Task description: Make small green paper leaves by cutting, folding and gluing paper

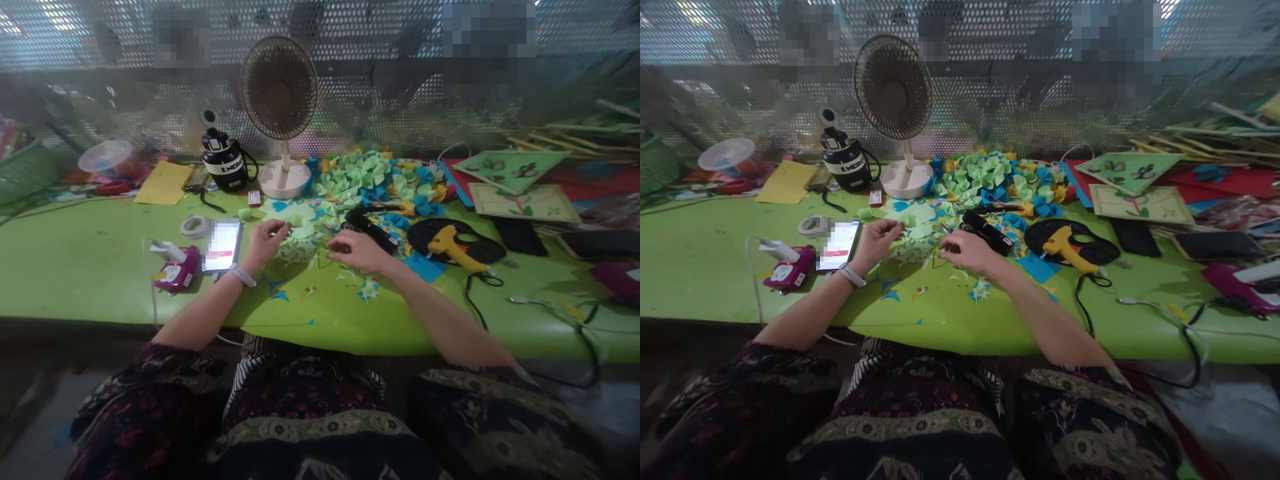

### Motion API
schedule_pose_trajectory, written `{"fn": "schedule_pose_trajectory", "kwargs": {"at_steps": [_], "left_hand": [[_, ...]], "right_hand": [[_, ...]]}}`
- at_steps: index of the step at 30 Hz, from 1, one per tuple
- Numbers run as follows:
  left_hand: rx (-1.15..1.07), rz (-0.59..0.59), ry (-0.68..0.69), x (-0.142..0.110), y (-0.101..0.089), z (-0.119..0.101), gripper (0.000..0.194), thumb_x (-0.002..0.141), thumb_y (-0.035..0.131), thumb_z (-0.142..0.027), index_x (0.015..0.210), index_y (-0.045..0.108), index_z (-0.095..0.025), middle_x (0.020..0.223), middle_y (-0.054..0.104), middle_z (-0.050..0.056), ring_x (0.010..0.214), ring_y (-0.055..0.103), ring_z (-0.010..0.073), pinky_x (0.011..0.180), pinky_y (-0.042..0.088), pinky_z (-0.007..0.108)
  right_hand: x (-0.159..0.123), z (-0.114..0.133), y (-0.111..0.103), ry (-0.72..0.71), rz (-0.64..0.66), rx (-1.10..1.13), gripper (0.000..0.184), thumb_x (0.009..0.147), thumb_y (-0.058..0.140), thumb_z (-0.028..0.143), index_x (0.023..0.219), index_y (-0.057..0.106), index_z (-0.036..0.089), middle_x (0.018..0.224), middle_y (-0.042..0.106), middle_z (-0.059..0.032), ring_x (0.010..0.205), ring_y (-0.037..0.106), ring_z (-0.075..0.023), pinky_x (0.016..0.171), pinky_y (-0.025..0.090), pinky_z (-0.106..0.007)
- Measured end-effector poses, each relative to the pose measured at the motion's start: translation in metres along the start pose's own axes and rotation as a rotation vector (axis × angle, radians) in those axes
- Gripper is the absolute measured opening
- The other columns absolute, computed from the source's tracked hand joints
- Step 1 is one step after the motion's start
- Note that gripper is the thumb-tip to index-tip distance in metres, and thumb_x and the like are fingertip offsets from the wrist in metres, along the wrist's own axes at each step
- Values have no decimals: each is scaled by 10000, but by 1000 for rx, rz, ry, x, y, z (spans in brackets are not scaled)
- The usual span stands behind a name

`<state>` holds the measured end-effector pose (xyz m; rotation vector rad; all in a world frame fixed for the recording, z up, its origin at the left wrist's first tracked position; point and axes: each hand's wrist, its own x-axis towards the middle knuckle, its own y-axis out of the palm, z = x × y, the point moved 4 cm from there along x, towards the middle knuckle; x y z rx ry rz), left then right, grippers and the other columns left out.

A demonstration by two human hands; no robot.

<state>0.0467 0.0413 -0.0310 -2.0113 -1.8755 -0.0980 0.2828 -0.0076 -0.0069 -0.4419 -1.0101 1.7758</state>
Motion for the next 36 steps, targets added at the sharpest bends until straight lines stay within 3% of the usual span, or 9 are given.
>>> {"fn": "schedule_pose_trajectory", "kwargs": {"at_steps": [4, 11, 16, 20, 22, 25, 26, 30, 36], "left_hand": [[122, 75, 52, 0, 4, 8, 366, 771, 690, -519, 782, 702, -153, 777, 696, 54, 670, 621, 151, 613, 502, 262], [353, 148, 244, 0, 6, 16, 197, 801, 666, -378, 761, 700, -189, 864, 705, 80, 824, 647, 209, 803, 532, 378], [422, 109, 289, -5, 5, -1, 206, 792, 696, -339, 943, 697, -200, 946, 685, 78, 896, 645, 224, 828, 533, 381], [414, 16, 381, -16, 6, -27, 216, 829, 670, -299, 1009, 677, -179, 992, 670, 91, 962, 628, 233, 855, 523, 394], [331, 131, 394, -25, 16, -34, 153, 869, 634, -293, 959, 696, -185, 913, 682, 74, 883, 638, 202, 806, 530, 359], [207, 315, 360, -37, 35, -37, 200, 861, 665, -338, 986, 707, -188, 919, 707, 74, 866, 654, 189, 808, 533, 349], [173, 327, 336, -40, 39, -37, 229, 853, 678, -355, 1006, 700, -187, 941, 711, 77, 874, 657, 190, 803, 534, 346], [132, 338, 309, -47, 48, -40, 198, 869, 651, -381, 879, 688, -187, 834, 696, 49, 792, 635, 174, 740, 520, 326], [113, 358, 285, -47, 44, -41, 205, 897, 586, -332, 818, 705, -185, 766, 701, 37, 722, 631, 158, 701, 517, 308]], "right_hand": [[-1, 7, 17, -67, 141, -238, 167, 843, 678, 301, 974, 730, 212, 1031, 631, -94, 924, 598, -228, 744, 442, -322], [0, 8, 25, -71, 115, -256, 121, 894, 585, 186, 873, 704, 181, 966, 614, -86, 919, 578, -214, 772, 434, -328], [1, 9, 13, -25, -34, 13, 97, 861, 614, 251, 808, 667, 189, 918, 603, -67, 860, 582, -192, 786, 444, -330], [1, 3, 6, 109, -230, 366, 280, 785, 675, 480, 781, 643, 202, 853, 615, -50, 779, 569, -180, 730, 453, -328], [1, 1, 11, 202, -278, 558, 362, 712, 716, 544, 804, 637, 203, 820, 626, -36, 759, 565, -170, 723, 454, -323], [-2, 4, 22, 295, -302, 787, 409, 629, 774, 540, 819, 630, 207, 805, 637, -17, 776, 578, -160, 757, 461, -319], [-2, 6, 26, 308, -305, 842, 407, 614, 788, 528, 810, 627, 209, 821, 643, -16, 795, 585, -160, 776, 465, -319], [-5, 19, 38, 295, -284, 935, 395, 601, 802, 519, 761, 613, 211, 922, 672, -32, 885, 598, -175, 857, 474, -334], [-8, 26, 38, 265, -260, 889, 361, 678, 752, 515, 820, 618, 211, 913, 665, -29, 879, 602, -166, 871, 477, -336]]}}
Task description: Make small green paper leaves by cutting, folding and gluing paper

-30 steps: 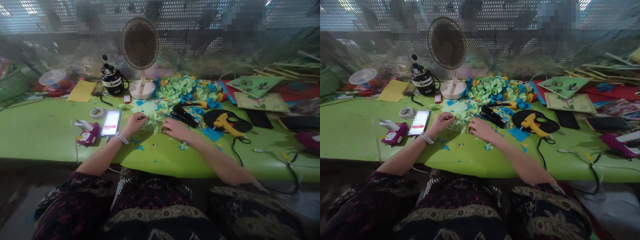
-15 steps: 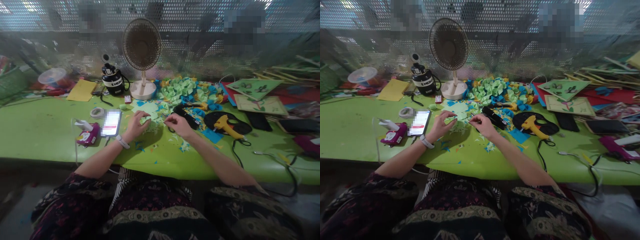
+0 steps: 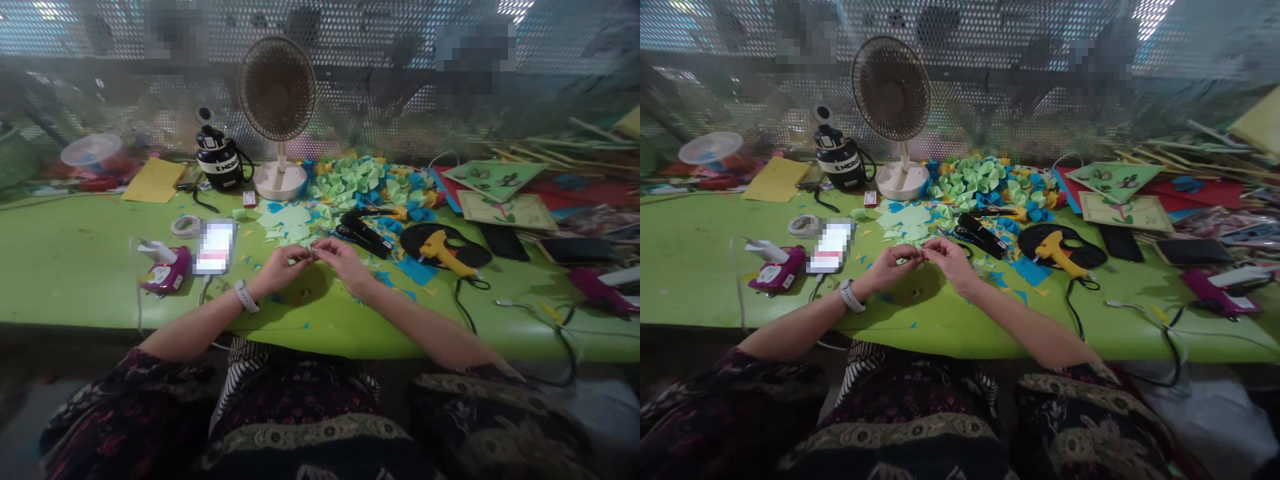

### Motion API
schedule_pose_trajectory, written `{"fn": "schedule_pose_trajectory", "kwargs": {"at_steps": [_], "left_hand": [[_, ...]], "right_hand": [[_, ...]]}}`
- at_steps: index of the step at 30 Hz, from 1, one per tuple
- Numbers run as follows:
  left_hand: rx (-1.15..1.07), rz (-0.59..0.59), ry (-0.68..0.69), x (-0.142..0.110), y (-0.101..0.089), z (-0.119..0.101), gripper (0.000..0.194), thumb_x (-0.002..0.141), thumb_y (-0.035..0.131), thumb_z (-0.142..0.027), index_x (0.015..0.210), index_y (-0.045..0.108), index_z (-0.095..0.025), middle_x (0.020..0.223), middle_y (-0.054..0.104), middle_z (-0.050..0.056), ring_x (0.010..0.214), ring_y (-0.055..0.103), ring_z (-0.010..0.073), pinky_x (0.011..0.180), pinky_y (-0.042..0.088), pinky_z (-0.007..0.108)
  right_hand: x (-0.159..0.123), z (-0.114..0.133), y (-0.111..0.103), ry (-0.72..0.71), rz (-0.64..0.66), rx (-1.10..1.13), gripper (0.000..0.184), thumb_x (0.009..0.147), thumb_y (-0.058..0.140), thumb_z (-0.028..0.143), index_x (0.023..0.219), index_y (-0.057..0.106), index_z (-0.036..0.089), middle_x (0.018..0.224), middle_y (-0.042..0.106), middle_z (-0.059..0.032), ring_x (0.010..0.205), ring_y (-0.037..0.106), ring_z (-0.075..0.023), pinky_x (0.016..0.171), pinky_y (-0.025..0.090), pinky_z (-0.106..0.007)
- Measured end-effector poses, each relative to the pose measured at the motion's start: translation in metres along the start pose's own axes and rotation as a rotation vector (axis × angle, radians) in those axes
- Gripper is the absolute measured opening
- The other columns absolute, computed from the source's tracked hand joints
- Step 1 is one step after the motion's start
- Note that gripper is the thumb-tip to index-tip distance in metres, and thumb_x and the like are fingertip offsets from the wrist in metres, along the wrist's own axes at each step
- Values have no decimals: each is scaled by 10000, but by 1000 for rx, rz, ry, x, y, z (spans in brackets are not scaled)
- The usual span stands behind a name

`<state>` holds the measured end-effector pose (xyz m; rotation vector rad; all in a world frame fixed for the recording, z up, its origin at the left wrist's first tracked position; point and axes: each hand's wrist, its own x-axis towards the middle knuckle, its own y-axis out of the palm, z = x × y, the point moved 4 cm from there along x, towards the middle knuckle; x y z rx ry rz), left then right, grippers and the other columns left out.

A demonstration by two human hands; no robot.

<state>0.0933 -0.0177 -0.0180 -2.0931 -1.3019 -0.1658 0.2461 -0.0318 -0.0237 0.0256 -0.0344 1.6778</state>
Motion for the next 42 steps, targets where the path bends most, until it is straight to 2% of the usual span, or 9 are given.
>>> {"fn": "schedule_pose_trajectory", "kwargs": {"at_steps": [6, 10, 15, 18, 20, 23, 26, 33, 42], "left_hand": [[39, 72, 76, -1, -3, -3, 158, 872, 604, -282, 816, 722, -193, 793, 725, 50, 731, 662, 163, 703, 536, 313], [19, 50, 18, 0, -6, 0, 185, 882, 606, -319, 849, 739, -195, 819, 741, 61, 751, 684, 169, 707, 551, 317], [-54, 21, -59, 0, -8, 8, 211, 874, 632, -374, 865, 750, -198, 823, 750, 58, 734, 680, 162, 672, 557, 304], [-158, 9, -163, 0, -8, 16, 244, 870, 639, -400, 894, 749, -182, 825, 754, 65, 706, 678, 153, 652, 561, 292], [-244, 6, -252, 1, -8, 21, 280, 859, 648, -424, 917, 742, -167, 839, 755, 77, 707, 680, 152, 650, 565, 289], [-355, 0, -359, 2, -8, 24, 338, 824, 680, -465, 924, 728, -146, 855, 750, 88, 723, 680, 155, 646, 560, 278], [-423, -24, -402, 3, -9, 23, 383, 801, 703, -487, 930, 711, -127, 874, 741, 90, 755, 677, 155, 673, 551, 273], [-508, -45, -434, 3, -8, 25, 374, 798, 717, -465, 943, 673, -124, 854, 722, 68, 764, 668, 141, 686, 549, 268], [-533, -49, -420, 4, -9, 23, 282, 862, 666, -376, 967, 661, -115, 892, 723, 83, 795, 676, 138, 703, 557, 266]], "right_hand": [[2, 1, -3, -76, -12, -119, 350, 687, 746, 511, 801, 610, 209, 813, 644, -16, 790, 588, -157, 795, 486, -322], [5, -2, -7, -53, -90, -24, 351, 666, 764, 508, 773, 603, 215, 767, 636, 2, 730, 565, -135, 766, 479, -304], [10, 1, -15, -19, -83, -57, 332, 709, 719, 510, 811, 621, 209, 785, 653, -6, 720, 567, -137, 718, 471, -289], [20, 12, -37, -140, -85, -317, 250, 813, 629, 441, 887, 647, 202, 861, 670, -40, 767, 589, -163, 707, 461, -296], [27, 20, -54, -245, -136, -700, 143, 832, 610, 309, 889, 665, 191, 944, 674, -75, 820, 599, -189, 738, 445, -314], [34, 21, -66, -209, -68, -1215, 167, 850, 562, 191, 946, 696, 159, 1037, 679, -128, 915, 602, -242, 754, 412, -335], [35, 17, -64, -197, -5, -1507, 261, 867, 508, 137, 1052, 691, 127, 1093, 674, -151, 989, 580, -263, 775, 379, -340], [38, 7, -56, -211, -4, -1722, 280, 919, 441, 154, 1053, 685, 119, 1043, 669, -144, 989, 564, -257, 776, 327, -347], [36, 6, -51, -122, -7, -1742, 290, 938, 435, 175, 1081, 675, 99, 1078, 649, -176, 991, 592, -257, 790, 372, -335]]}}
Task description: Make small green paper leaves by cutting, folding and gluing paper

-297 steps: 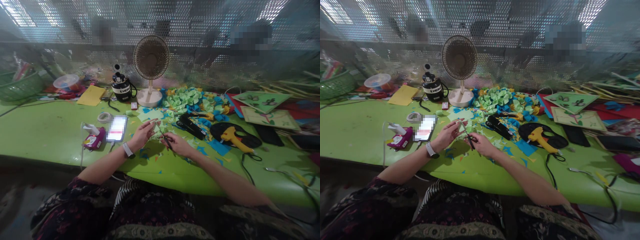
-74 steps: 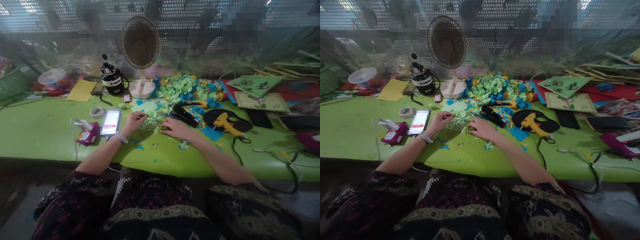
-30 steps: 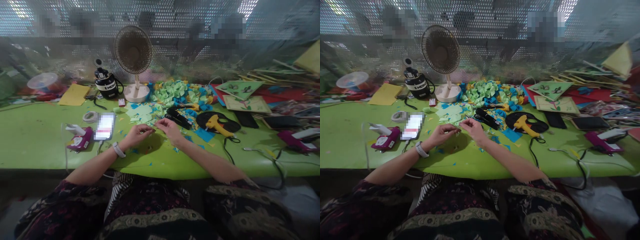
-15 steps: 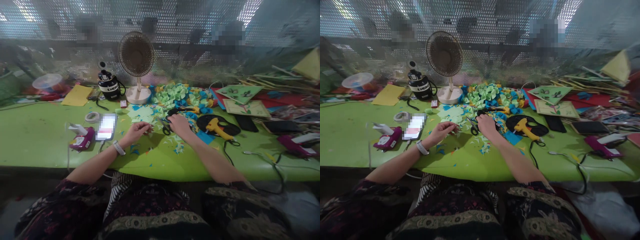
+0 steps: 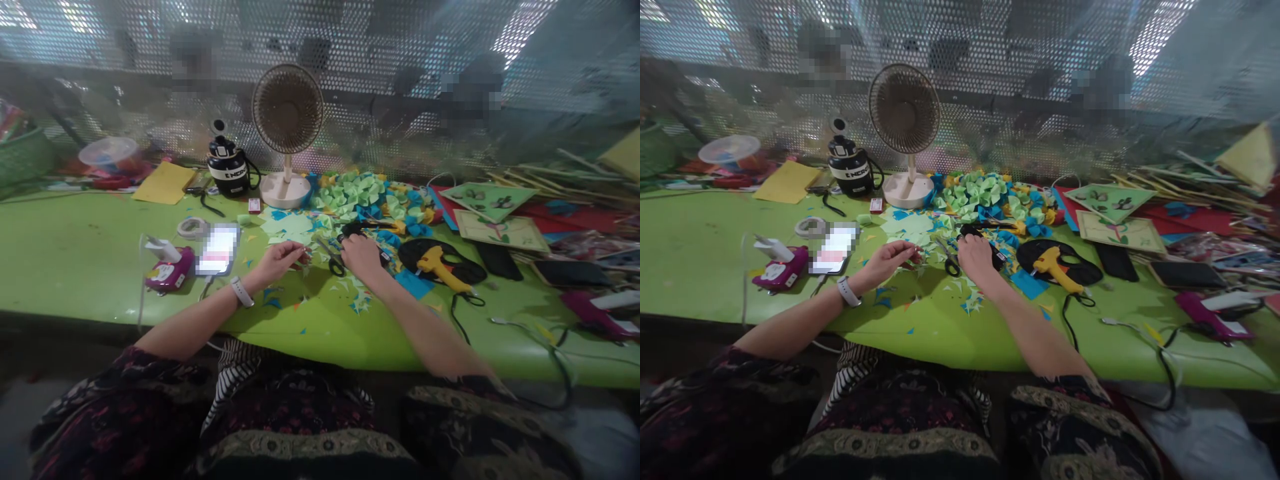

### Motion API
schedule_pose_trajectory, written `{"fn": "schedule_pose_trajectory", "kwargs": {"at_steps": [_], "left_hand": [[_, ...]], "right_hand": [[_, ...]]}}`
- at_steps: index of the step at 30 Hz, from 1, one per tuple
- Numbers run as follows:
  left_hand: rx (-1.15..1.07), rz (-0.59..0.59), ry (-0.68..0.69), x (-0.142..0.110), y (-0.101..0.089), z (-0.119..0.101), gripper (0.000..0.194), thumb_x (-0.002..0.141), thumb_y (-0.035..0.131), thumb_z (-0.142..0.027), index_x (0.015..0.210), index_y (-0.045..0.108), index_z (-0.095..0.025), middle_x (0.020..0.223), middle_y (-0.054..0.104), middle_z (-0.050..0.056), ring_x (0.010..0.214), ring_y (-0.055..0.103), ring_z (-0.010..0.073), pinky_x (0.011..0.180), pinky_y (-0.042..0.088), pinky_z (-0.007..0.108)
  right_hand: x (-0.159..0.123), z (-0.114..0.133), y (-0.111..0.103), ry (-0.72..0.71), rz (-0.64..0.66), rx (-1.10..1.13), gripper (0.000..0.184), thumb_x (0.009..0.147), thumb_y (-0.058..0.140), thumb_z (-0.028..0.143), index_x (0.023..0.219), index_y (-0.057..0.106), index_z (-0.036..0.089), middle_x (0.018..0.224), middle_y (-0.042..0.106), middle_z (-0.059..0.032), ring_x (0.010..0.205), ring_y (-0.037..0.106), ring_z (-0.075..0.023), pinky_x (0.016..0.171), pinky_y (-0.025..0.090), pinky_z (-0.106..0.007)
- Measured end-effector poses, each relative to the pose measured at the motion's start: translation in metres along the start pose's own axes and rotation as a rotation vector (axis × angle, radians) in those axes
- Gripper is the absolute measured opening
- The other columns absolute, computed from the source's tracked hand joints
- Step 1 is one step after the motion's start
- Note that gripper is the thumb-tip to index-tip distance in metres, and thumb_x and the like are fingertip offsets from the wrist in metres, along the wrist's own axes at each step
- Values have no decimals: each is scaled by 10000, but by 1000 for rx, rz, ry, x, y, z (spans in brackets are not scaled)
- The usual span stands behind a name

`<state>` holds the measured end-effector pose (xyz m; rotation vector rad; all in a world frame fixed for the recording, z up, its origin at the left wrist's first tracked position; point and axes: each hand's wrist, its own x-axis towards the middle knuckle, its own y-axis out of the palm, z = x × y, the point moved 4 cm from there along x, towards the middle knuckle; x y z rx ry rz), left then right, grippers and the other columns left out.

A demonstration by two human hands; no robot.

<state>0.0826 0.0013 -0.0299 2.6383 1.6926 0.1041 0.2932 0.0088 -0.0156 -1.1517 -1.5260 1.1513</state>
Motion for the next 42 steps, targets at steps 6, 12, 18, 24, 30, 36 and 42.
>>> {"fn": "schedule_pose_trajectory", "kwargs": {"at_steps": [6, 12, 18, 24, 30, 36, 42], "left_hand": [[28, 10, -2, 0, 0, 0, 242, 880, 644, -336, 965, 669, -111, 884, 722, 88, 779, 672, 135, 695, 557, 266], [26, -2, -17, -1, 1, -1, 216, 881, 637, -314, 960, 665, -115, 875, 718, 83, 788, 677, 142, 698, 560, 268], [-6, -9, -29, -1, 0, -2, 212, 882, 646, -312, 954, 666, -114, 869, 714, 83, 781, 672, 135, 690, 561, 257], [-92, -8, -83, -1, 0, -3, 187, 893, 647, -293, 945, 663, -114, 871, 711, 80, 783, 676, 133, 709, 567, 269], [-171, -31, -77, -2, 0, -7, 153, 890, 648, -256, 942, 660, -112, 859, 700, 62, 768, 666, 120, 719, 564, 266], [-211, -39, -79, -2, 0, -7, 142, 888, 649, -250, 917, 659, -112, 856, 703, 66, 769, 661, 122, 729, 559, 273], [-211, -27, -95, -2, -3, -8, 169, 889, 651, -259, 961, 682, -110, 894, 705, 78, 778, 664, 127, 758, 558, 300]], "right_hand": [[-2, 3, 0, 36, 41, 55, 280, 935, 442, 181, 1114, 652, 134, 1092, 652, -153, 982, 617, -253, 709, 406, -305], [0, 0, 1, 59, -5, 185, 223, 855, 539, 201, 992, 705, 140, 1010, 674, -132, 939, 634, -241, 712, 418, -290], [-3, -14, -6, 117, -211, 641, 239, 759, 611, 220, 954, 734, 155, 889, 685, -86, 786, 643, -199, 760, 494, -319], [-18, -5, -25, -17, -272, 1255, 225, 761, 645, 353, 893, 727, 190, 865, 661, -42, 699, 652, -162, 663, 553, -314], [-24, 14, -24, -130, -223, 1286, 225, 785, 657, 360, 914, 722, 187, 917, 612, -48, 678, 633, -139, 635, 559, -297], [-24, 17, -16, -136, -102, 1197, 266, 803, 616, 377, 959, 689, 174, 839, 677, -51, 627, 617, -147, 603, 529, -296], [-25, 21, -18, -228, -119, 897, 282, 820, 512, 298, 1001, 685, 169, 881, 728, -68, 726, 646, -181, 732, 525, -323]]}}
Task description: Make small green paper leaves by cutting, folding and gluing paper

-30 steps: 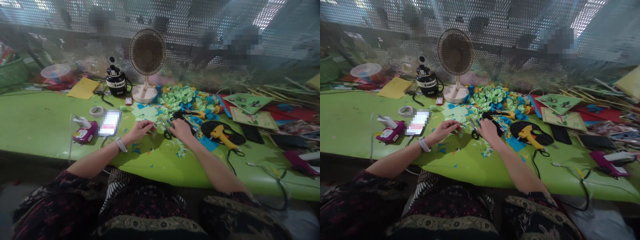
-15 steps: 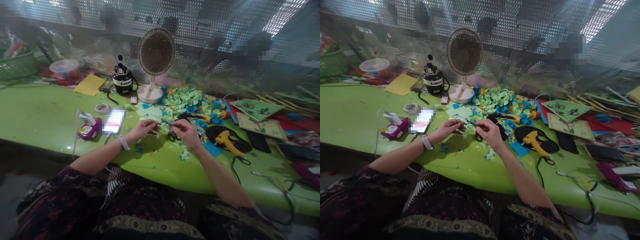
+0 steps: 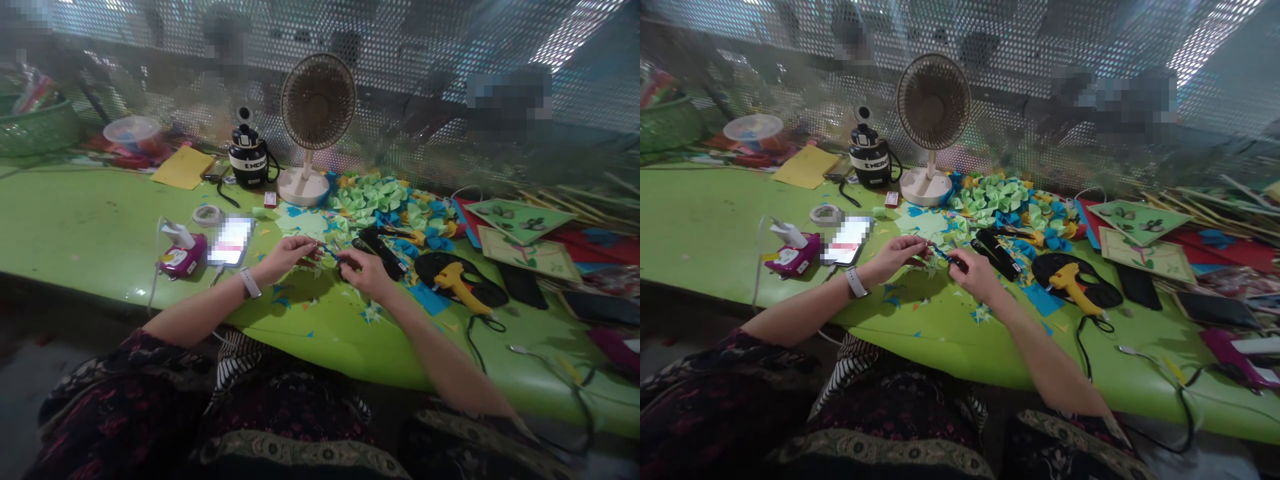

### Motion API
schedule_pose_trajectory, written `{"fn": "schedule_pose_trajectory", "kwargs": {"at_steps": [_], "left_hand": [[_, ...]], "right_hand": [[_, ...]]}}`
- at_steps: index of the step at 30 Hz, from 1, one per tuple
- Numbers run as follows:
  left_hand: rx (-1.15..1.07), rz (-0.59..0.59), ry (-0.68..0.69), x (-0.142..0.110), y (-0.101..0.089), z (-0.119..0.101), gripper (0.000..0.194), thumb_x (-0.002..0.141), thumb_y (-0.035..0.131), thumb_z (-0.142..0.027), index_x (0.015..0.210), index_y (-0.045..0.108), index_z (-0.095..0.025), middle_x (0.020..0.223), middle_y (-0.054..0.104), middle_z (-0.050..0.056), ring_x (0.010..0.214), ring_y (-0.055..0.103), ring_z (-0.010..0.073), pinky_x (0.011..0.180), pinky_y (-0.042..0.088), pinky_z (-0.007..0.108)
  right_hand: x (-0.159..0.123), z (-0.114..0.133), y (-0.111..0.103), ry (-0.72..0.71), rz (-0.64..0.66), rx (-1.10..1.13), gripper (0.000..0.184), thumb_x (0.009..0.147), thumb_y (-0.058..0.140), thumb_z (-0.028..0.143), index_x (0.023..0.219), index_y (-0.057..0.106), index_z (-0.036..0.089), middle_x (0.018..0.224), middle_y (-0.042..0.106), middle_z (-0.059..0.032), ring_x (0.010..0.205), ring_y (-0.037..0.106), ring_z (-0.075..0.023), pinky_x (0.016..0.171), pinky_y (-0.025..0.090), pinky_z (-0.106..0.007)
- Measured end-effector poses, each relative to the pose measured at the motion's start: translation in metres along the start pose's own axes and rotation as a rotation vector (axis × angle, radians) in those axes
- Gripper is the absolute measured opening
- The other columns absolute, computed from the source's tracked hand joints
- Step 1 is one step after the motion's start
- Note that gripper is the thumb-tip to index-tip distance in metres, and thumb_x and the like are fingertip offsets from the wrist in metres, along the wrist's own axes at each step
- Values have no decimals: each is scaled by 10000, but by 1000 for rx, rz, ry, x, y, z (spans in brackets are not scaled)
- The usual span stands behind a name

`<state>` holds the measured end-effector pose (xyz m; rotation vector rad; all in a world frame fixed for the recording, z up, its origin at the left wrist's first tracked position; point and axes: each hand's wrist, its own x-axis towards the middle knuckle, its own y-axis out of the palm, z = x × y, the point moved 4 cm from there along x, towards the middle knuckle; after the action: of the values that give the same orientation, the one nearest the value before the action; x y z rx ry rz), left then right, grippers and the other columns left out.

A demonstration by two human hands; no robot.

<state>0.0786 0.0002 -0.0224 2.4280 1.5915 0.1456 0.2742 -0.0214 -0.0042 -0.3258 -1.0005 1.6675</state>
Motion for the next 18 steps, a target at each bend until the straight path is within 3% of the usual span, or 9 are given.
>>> {"fn": "schedule_pose_trajectory", "kwargs": {"at_steps": [5, 13, 18], "left_hand": [[-6, 24, -10, -1, 2, 0, 185, 886, 659, -253, 979, 693, -97, 888, 704, 86, 769, 666, 128, 749, 560, 302], [-47, 48, -41, -1, 5, 5, 178, 889, 659, -254, 987, 703, -112, 882, 723, 81, 803, 676, 132, 792, 560, 298], [-60, 67, -67, 1, 4, 12, 180, 863, 696, -263, 955, 698, -108, 865, 728, 69, 786, 680, 125, 809, 568, 301]], "right_hand": [[0, 4, -1, -86, 48, -224, 378, 865, 362, 218, 1055, 678, 131, 1056, 705, -130, 980, 637, -230, 894, 485, -345], [-2, 10, 10, -55, 156, -286, 357, 930, 332, 217, 1059, 658, 151, 1047, 670, -112, 944, 600, -213, 850, 454, -320], [-4, 13, 14, -54, 239, -322, 292, 926, 462, 324, 1059, 656, 151, 995, 660, -99, 871, 588, -202, 754, 429, -304]]}}
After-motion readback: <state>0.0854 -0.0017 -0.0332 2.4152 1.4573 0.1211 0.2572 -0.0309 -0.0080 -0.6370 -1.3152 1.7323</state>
